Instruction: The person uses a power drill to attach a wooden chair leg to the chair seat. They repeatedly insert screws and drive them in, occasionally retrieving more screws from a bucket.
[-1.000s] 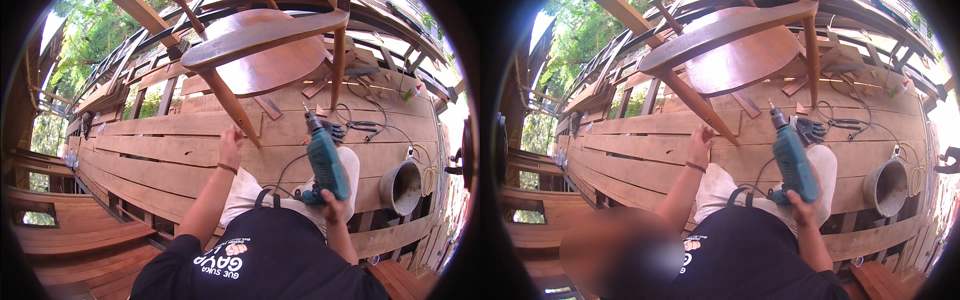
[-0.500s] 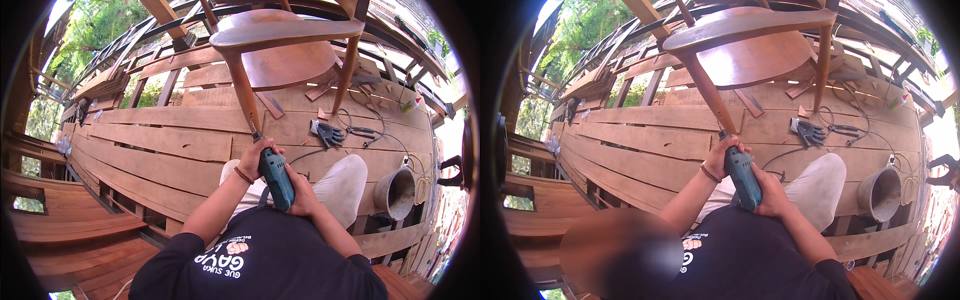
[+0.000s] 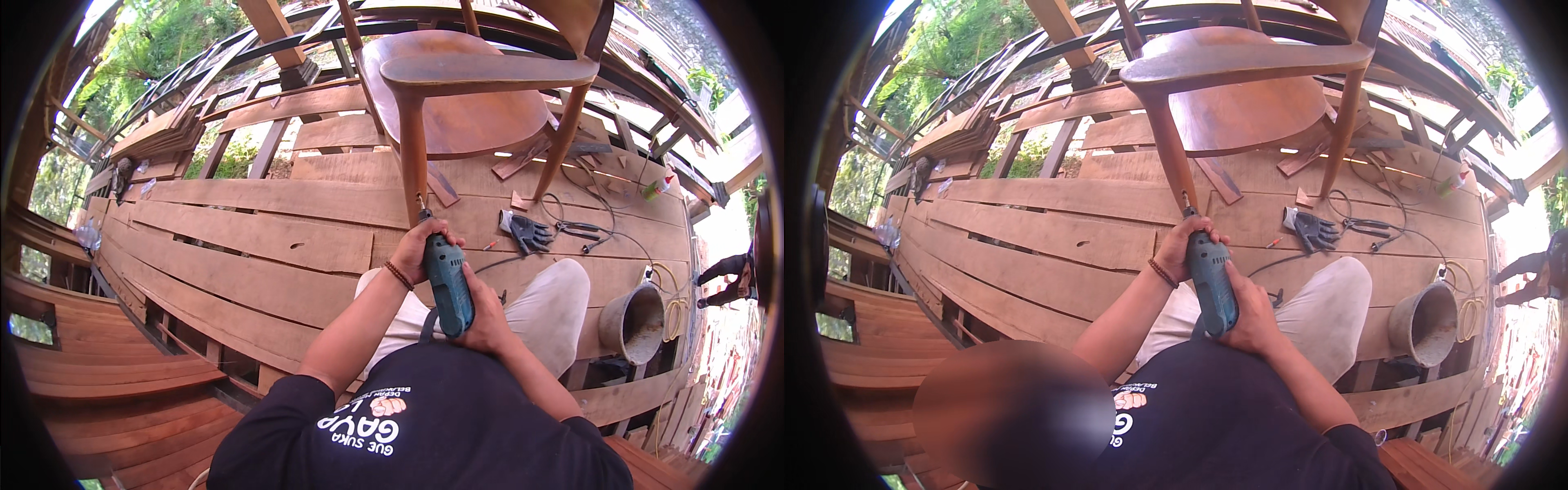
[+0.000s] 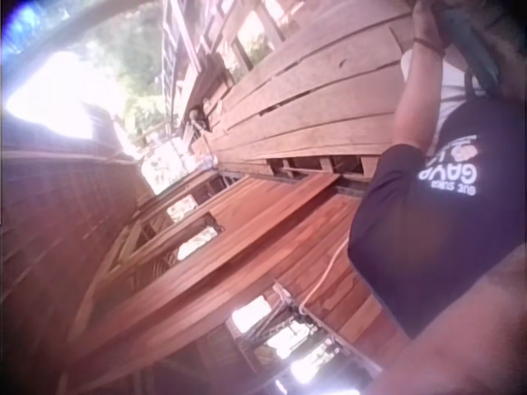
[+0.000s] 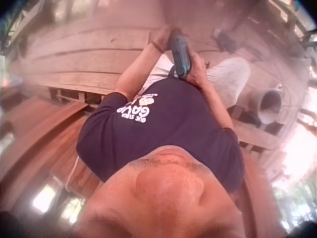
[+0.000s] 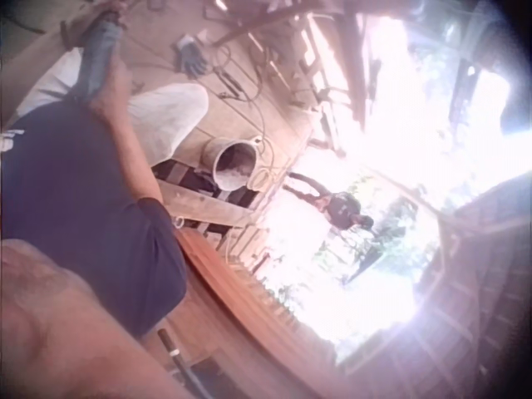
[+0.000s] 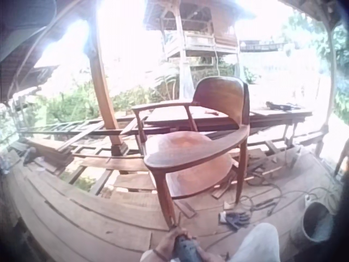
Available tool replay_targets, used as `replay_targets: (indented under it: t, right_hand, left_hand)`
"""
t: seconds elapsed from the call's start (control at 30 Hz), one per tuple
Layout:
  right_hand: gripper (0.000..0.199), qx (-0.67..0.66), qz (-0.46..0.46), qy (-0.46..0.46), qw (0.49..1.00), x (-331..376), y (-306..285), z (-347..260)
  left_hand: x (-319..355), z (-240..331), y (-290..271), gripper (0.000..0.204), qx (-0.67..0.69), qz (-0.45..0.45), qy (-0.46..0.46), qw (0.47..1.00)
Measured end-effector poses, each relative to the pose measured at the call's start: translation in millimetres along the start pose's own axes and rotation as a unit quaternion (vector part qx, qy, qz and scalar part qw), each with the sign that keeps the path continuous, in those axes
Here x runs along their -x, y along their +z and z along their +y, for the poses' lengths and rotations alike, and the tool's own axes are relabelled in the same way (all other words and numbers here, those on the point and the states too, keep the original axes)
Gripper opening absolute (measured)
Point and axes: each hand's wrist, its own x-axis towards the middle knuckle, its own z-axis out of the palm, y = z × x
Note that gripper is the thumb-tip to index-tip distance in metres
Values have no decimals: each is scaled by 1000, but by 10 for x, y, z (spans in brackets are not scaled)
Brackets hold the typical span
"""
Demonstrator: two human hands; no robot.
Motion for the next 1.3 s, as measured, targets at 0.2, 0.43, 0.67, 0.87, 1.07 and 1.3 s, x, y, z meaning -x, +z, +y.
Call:
replay_targets:
  t: [0.2,0.43,0.67,0.87,1.07,1.3]
  right_hand:
    - [120,-78,-18,51,995,87,-50,105]
    - [110,7,74,120,990,47,75,89]
    - [111,116,-89,318,937,-663,719,781]
    - [118,311,-242,312,865,-717,1330,1427]
    - [64,201,-79,228,949,-652,920,1567]
    - [74,-150,297,-129,934,-2359,-303,-793]
  left_hand:
    - [82,318,-99,21,-141,84,74,984]
    - [-102,1451,-420,29,-209,245,231,918]
    - [-774,2036,-103,51,-314,253,193,894]
    - [-1681,1987,-410,47,-79,137,208,965]
    - [-1713,1763,-324,41,-28,99,291,951]
    - [-1779,1776,-327,55,-21,121,297,947]
